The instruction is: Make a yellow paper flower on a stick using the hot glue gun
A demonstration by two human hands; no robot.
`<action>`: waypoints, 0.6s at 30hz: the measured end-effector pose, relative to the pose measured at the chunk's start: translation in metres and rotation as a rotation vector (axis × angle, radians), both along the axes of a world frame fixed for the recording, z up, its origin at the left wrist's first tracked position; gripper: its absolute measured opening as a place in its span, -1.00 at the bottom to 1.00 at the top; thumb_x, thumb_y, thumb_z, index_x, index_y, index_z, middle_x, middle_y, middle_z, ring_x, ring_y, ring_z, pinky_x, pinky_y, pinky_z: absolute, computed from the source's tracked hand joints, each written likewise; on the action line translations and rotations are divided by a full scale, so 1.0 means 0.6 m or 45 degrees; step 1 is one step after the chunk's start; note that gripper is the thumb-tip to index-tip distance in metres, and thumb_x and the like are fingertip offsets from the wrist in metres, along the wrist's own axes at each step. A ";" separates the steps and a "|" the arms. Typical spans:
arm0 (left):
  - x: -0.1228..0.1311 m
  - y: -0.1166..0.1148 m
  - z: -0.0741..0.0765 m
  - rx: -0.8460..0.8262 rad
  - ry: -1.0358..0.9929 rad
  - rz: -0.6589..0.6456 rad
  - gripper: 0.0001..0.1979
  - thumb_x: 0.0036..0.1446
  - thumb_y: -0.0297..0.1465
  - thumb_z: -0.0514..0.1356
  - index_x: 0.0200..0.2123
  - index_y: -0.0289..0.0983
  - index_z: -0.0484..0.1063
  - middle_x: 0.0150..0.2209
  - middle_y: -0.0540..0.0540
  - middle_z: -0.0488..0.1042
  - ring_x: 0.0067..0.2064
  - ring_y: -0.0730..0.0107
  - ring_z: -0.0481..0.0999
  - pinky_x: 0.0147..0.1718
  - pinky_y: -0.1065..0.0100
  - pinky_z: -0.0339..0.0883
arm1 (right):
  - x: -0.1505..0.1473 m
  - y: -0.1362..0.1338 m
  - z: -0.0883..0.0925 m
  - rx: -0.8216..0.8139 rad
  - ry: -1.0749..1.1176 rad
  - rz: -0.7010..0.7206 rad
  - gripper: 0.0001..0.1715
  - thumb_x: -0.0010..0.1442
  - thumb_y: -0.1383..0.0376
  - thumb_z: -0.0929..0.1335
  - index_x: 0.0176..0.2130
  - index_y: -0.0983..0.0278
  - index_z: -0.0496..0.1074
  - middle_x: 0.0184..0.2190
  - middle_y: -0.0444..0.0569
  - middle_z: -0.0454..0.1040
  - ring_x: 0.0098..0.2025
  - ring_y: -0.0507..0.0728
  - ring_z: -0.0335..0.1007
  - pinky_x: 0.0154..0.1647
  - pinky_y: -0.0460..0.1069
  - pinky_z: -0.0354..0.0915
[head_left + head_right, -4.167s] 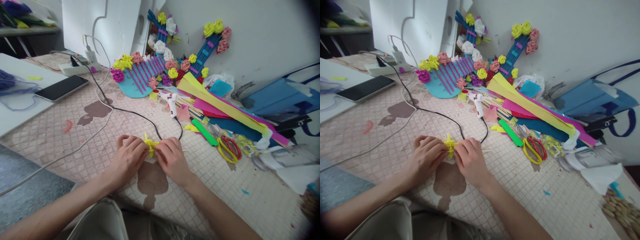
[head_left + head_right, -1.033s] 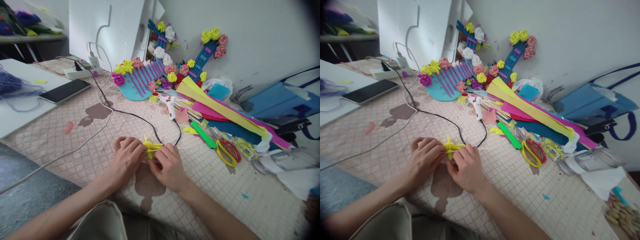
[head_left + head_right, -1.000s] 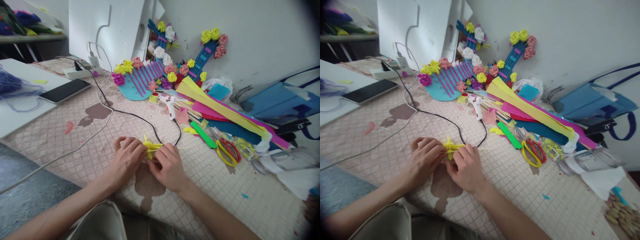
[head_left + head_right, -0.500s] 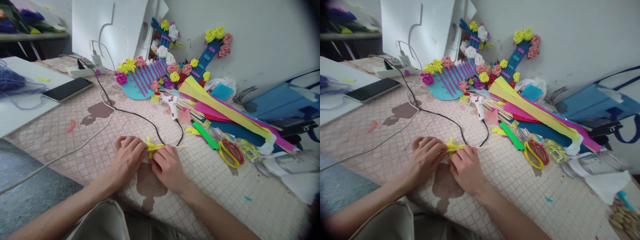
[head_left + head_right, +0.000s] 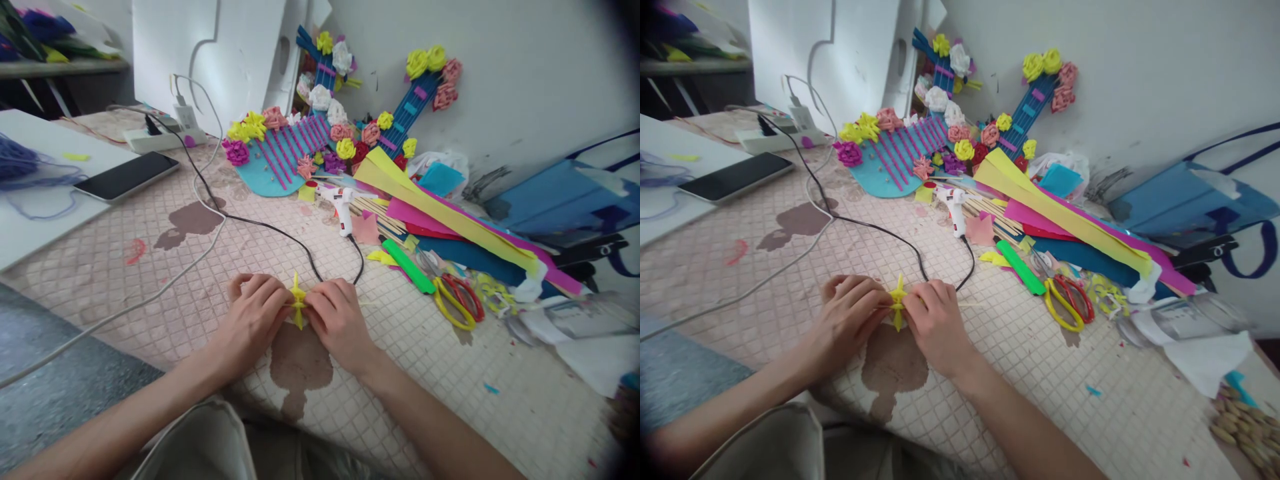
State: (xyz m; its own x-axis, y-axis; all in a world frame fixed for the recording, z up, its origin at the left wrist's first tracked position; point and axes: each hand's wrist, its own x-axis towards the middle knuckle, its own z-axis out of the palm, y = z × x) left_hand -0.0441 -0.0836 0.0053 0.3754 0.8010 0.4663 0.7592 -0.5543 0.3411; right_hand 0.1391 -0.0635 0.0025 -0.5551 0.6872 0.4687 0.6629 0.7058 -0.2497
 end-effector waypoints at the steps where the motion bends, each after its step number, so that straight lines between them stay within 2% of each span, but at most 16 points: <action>1: 0.000 0.000 0.000 -0.002 -0.005 -0.006 -0.84 0.27 -0.45 0.02 -0.33 -0.26 0.37 -0.33 -0.07 0.43 -0.21 0.23 0.33 -0.11 0.09 0.04 | 0.000 0.000 0.000 0.004 -0.007 0.005 -0.82 0.29 0.32 0.24 -0.30 0.28 0.40 -0.27 0.00 0.42 -0.18 0.14 0.21 -0.17 0.08 0.18; 7: 0.000 0.000 -0.003 0.029 0.008 0.005 -0.91 0.23 -0.43 0.09 -0.29 -0.22 0.39 -0.28 -0.06 0.45 -0.15 0.22 0.33 -0.07 0.09 0.04 | 0.001 -0.001 0.002 0.017 -0.085 0.019 -0.79 0.31 0.35 0.21 -0.29 0.27 0.40 -0.24 0.01 0.42 -0.17 0.14 0.20 -0.18 0.07 0.16; 18: 0.007 0.002 -0.003 0.064 0.086 0.033 -0.87 0.24 -0.44 0.06 -0.34 -0.24 0.37 -0.33 -0.06 0.45 -0.18 0.21 0.34 -0.04 0.03 0.01 | 0.000 -0.003 -0.004 0.008 -0.117 -0.021 -0.85 0.28 0.37 0.23 -0.28 0.27 0.39 -0.21 0.02 0.42 -0.13 0.16 0.20 -0.14 0.09 0.17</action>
State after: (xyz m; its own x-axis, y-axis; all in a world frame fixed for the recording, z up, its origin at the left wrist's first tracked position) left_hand -0.0401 -0.0821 0.0033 0.3870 0.7871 0.4804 0.7938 -0.5494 0.2607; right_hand 0.1393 -0.0654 0.0003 -0.5844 0.6938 0.4208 0.6943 0.6960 -0.1832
